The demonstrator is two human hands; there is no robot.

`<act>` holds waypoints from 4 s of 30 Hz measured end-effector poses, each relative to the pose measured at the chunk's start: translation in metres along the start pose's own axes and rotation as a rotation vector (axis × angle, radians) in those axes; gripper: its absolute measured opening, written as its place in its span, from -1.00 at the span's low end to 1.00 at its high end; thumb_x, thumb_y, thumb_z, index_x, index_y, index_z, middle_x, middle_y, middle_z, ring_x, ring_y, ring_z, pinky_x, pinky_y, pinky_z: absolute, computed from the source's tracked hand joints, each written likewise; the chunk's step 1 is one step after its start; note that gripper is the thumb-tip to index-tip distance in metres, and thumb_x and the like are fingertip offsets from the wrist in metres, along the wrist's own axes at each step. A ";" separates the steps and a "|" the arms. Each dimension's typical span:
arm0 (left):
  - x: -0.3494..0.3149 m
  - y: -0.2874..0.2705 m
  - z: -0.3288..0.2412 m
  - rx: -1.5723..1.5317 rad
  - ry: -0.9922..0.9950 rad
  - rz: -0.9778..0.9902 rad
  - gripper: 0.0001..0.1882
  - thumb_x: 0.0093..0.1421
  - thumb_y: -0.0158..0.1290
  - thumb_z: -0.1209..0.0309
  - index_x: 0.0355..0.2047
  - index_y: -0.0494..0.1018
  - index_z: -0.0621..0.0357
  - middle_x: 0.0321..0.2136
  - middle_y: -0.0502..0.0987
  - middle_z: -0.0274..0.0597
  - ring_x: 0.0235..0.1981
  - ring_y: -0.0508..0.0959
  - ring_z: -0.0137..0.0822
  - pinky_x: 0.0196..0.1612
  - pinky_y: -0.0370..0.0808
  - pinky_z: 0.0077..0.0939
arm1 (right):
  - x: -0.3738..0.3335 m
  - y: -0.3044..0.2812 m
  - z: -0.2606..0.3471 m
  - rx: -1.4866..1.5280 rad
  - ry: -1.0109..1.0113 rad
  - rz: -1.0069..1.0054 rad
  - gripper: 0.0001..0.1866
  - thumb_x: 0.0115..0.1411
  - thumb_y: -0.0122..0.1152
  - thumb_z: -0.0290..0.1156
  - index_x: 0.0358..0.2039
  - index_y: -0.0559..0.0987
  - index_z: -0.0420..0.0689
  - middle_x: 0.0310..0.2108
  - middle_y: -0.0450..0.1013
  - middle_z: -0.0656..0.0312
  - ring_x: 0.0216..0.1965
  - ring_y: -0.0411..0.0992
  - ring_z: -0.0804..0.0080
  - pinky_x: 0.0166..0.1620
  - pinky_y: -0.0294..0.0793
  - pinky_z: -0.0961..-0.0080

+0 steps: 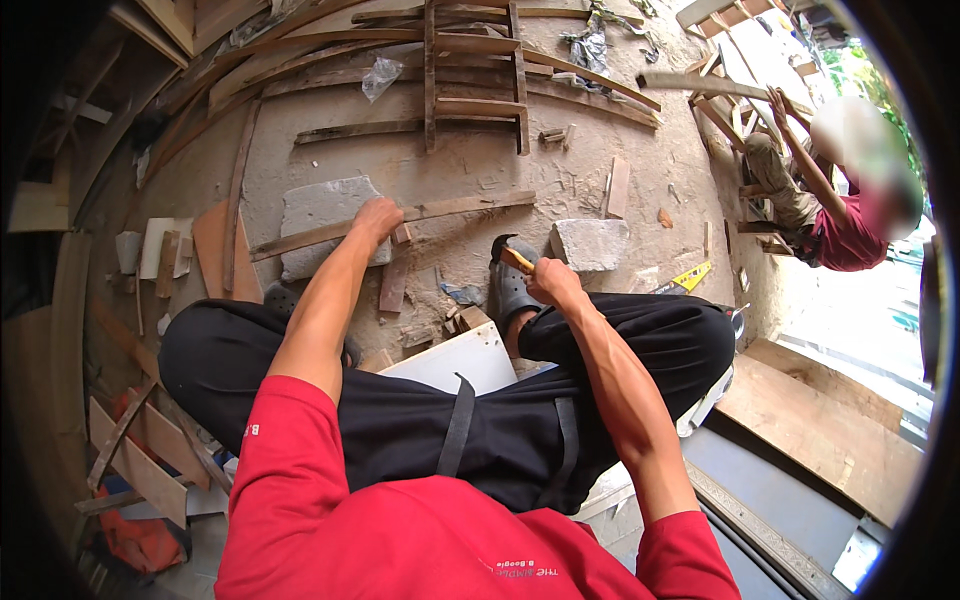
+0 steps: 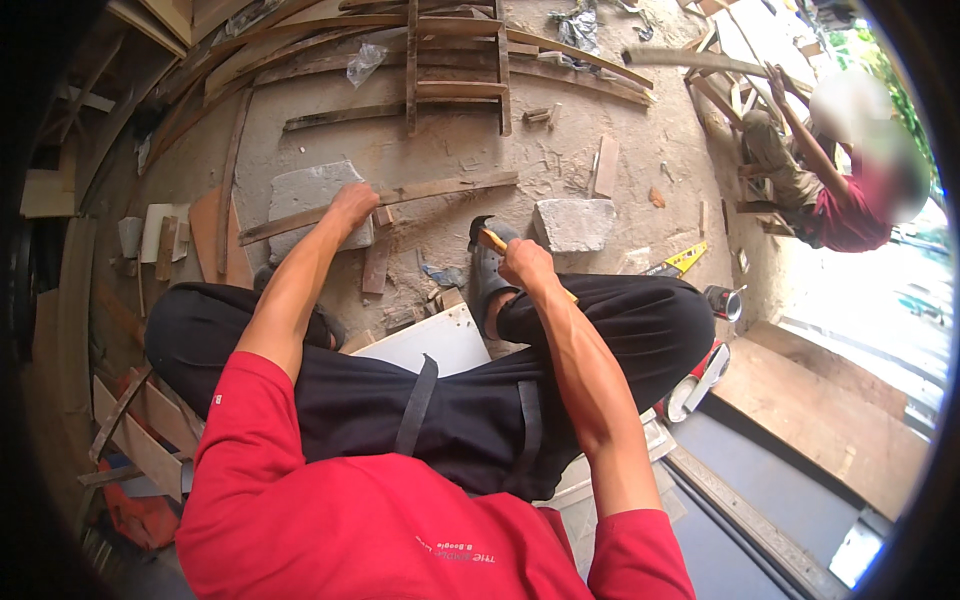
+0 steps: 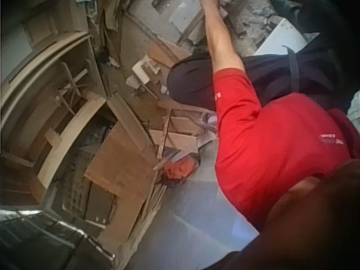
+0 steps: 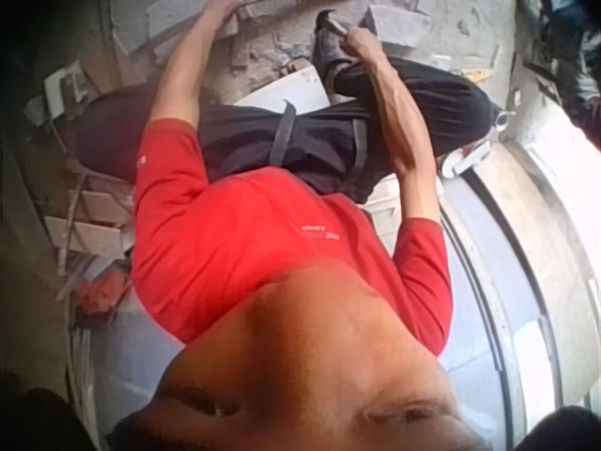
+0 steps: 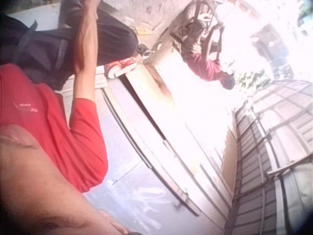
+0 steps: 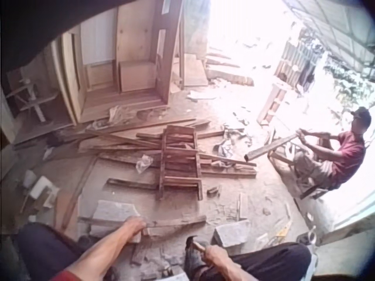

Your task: The person sits on the floor and uses a hammer to repeatedly strike a long wooden plank resting on a concrete block, breaking it into smaller pieces. The person adjusts the plank and continues hammering until it is fragmented.

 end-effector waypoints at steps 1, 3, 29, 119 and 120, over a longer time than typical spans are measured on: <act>0.001 0.001 0.001 -0.007 0.002 -0.006 -0.83 0.05 0.03 0.52 -0.47 0.64 0.10 -0.38 0.63 -0.03 -0.28 0.64 -0.07 -0.26 0.60 -0.24 | 0.001 0.000 0.000 -0.004 -0.001 -0.002 -0.64 0.10 0.15 -0.16 -0.33 0.64 -0.22 -0.34 0.53 -0.19 -0.23 0.54 -0.08 -0.19 0.53 0.12; 0.001 0.003 0.002 0.001 -0.002 0.005 -0.84 0.05 0.03 0.52 -0.49 0.63 0.11 -0.38 0.63 -0.03 -0.28 0.64 -0.06 -0.27 0.60 -0.23 | 0.003 0.001 0.001 -0.006 -0.015 0.008 -0.64 0.10 0.15 -0.16 -0.33 0.64 -0.22 -0.34 0.53 -0.18 -0.23 0.53 -0.09 -0.19 0.53 0.12; -0.081 0.010 0.043 -0.190 -0.348 -0.016 -0.47 0.10 0.16 0.00 -0.09 0.43 0.15 -0.26 0.57 0.02 -0.18 0.57 0.04 -0.14 0.51 -0.09 | 0.023 -0.004 0.038 -0.022 -0.188 -0.043 -0.75 0.06 0.02 -0.29 -0.41 0.61 -0.15 -0.40 0.54 -0.13 -0.31 0.55 -0.06 -0.23 0.55 0.10; -0.081 -0.197 -0.056 -1.303 -0.292 0.141 -0.73 -0.02 0.22 0.26 -0.59 0.43 0.18 -0.73 0.39 -0.33 -0.76 0.39 -0.46 -0.69 0.32 -0.53 | -0.082 -0.101 0.068 0.695 -0.249 -0.601 -0.47 0.21 0.20 0.02 -0.58 0.50 -0.27 -0.77 0.23 0.09 -0.69 0.21 0.46 -0.55 0.25 0.31; -0.080 -0.194 -0.055 -1.294 -0.294 0.142 -0.73 -0.02 0.22 0.26 -0.59 0.43 0.18 -0.73 0.39 -0.33 -0.76 0.39 -0.46 -0.69 0.32 -0.53 | -0.080 -0.099 0.068 0.656 -0.229 -0.602 -0.46 0.20 0.20 0.03 -0.57 0.50 -0.28 -0.77 0.25 0.08 -0.68 0.22 0.44 -0.54 0.26 0.29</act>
Point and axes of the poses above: each hand's wrist, its own x-axis towards the middle knuckle, its own y-axis out of the palm, z = x × y, the point moved 2 cm from there along x, towards the middle knuckle
